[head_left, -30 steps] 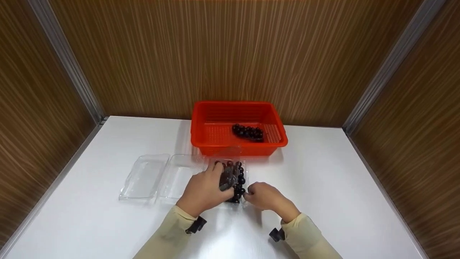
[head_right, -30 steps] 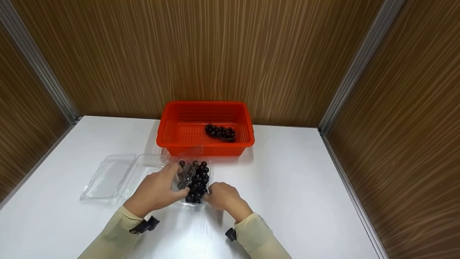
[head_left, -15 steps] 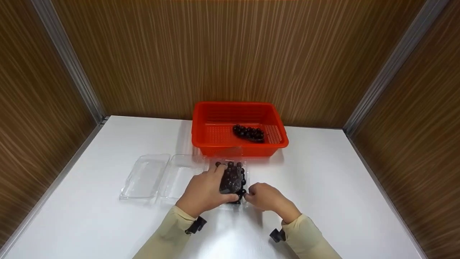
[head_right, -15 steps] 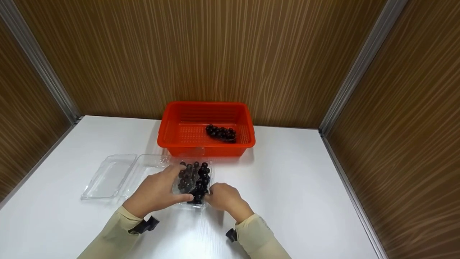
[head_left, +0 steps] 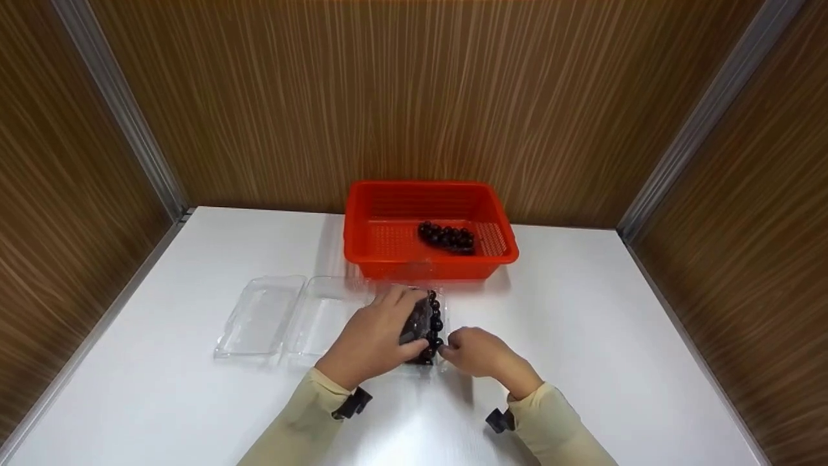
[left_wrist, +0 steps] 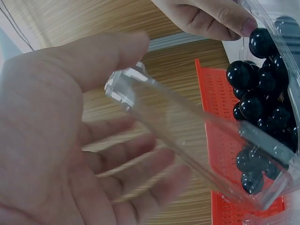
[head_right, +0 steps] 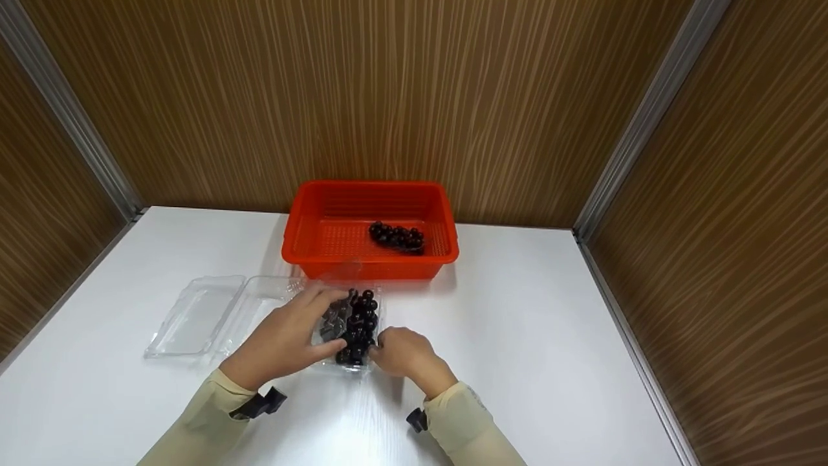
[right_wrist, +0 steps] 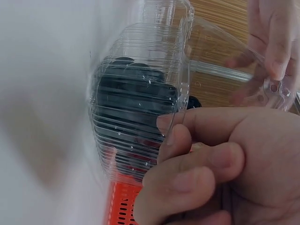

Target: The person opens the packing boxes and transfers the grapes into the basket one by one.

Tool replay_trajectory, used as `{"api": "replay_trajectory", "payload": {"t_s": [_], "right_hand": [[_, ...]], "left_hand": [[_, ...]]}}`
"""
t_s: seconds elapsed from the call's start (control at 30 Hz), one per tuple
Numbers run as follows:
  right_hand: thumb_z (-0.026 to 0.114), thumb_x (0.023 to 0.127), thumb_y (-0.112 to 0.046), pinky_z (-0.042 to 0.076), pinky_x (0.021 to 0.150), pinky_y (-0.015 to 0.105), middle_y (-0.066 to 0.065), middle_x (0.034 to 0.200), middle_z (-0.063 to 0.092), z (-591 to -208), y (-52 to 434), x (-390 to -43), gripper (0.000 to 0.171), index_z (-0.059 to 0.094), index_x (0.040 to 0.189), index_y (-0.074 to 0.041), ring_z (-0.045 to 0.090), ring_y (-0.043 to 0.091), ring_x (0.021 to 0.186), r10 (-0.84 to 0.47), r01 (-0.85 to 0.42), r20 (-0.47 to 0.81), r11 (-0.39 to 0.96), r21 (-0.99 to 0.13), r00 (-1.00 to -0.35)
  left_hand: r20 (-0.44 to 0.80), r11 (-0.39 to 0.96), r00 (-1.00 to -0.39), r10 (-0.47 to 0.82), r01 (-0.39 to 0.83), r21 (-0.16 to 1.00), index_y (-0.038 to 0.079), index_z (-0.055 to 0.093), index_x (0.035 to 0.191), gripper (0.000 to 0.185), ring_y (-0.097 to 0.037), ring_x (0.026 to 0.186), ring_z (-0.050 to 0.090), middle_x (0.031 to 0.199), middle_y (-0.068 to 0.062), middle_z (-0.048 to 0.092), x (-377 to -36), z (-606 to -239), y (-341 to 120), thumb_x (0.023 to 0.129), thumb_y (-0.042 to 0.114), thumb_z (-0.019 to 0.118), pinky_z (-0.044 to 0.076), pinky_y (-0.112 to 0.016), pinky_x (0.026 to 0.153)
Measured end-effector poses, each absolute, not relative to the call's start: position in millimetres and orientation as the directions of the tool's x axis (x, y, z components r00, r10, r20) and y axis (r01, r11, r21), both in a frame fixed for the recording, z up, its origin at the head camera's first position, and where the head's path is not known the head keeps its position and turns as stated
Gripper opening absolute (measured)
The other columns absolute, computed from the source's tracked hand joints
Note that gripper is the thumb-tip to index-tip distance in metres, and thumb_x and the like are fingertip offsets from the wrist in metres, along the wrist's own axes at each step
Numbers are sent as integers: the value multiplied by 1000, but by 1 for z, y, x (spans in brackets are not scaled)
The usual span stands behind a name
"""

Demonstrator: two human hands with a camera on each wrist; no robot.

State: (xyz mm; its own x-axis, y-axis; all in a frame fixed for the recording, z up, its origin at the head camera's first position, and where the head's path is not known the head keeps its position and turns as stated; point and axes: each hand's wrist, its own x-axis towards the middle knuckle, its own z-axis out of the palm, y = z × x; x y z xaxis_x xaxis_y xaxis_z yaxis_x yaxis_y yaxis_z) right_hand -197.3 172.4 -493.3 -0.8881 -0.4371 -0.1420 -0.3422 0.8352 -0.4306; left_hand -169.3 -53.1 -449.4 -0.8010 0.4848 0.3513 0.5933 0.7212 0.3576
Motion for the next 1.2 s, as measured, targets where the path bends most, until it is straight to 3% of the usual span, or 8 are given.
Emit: {"api": "replay_trajectory", "payload": {"t_s": [0.13,0.33,0.4,0.5,0.63,0.83,1.07,1.2], "right_hand": [[61,99,-24,37,61,35,-5,62,45,-493,173,-198,35,56,66,-15,44,15,60,-439,-340,-145,831,-439,-887],[62,99,-24,40,63,36,-4,64,49,-492,174,-198,33,60,68,-14,46,15,61,-443,-344,-148,833,-434,-884],[62,99,-24,41,64,37,-4,65,51,-491,174,-198,32,61,69,-14,47,16,63,-448,-353,-143,831,-430,-882],[61,100,-25,42,65,38,-3,66,51,-490,174,-197,32,60,69,-14,47,17,64,-450,-360,-136,833,-420,-883],[62,100,-26,40,63,37,-4,64,49,-489,174,-196,35,58,67,-15,46,16,62,-431,-343,-142,844,-412,-891],[62,100,-27,37,60,35,-5,61,44,-489,173,-195,38,54,65,-16,44,15,60,-423,-333,-153,850,-408,-893],[62,101,-26,36,60,35,-5,61,43,-487,173,-194,39,52,64,-17,43,15,60,-425,-342,-138,850,-401,-894],[61,101,-26,35,60,35,-5,61,42,-486,173,-193,40,50,64,-17,42,15,60,-425,-342,-144,852,-396,-894]], "left_hand": [[426,695,-754,500,642,322,24,50,153,65,-22,95,58,150,-9,47,-169,-448,-53,92,26,73,54,-32,66],[477,700,-737,478,648,300,22,69,130,37,-26,124,56,145,-7,52,-169,-448,-54,95,32,71,59,-37,79],[491,701,-743,455,639,317,19,71,124,33,-23,125,56,140,-5,55,-169,-447,-54,96,37,70,59,-38,83],[525,706,-752,398,616,348,17,71,114,27,-19,117,58,130,-2,60,-169,-444,-56,97,38,69,59,-36,82],[568,725,-756,325,585,364,14,69,102,12,-16,99,59,116,1,61,-169,-440,-60,93,21,66,55,-30,71],[582,758,-770,260,537,371,13,68,93,13,-15,84,56,104,0,63,-163,-432,-67,82,7,63,46,-24,56],[475,797,-856,205,428,427,10,67,114,27,-24,88,62,116,-9,64,-156,-419,-75,88,15,68,51,-35,58],[414,823,-897,155,349,449,9,64,130,42,-33,101,63,127,-15,63,-156,-415,-82,91,23,71,56,-46,73]]}}
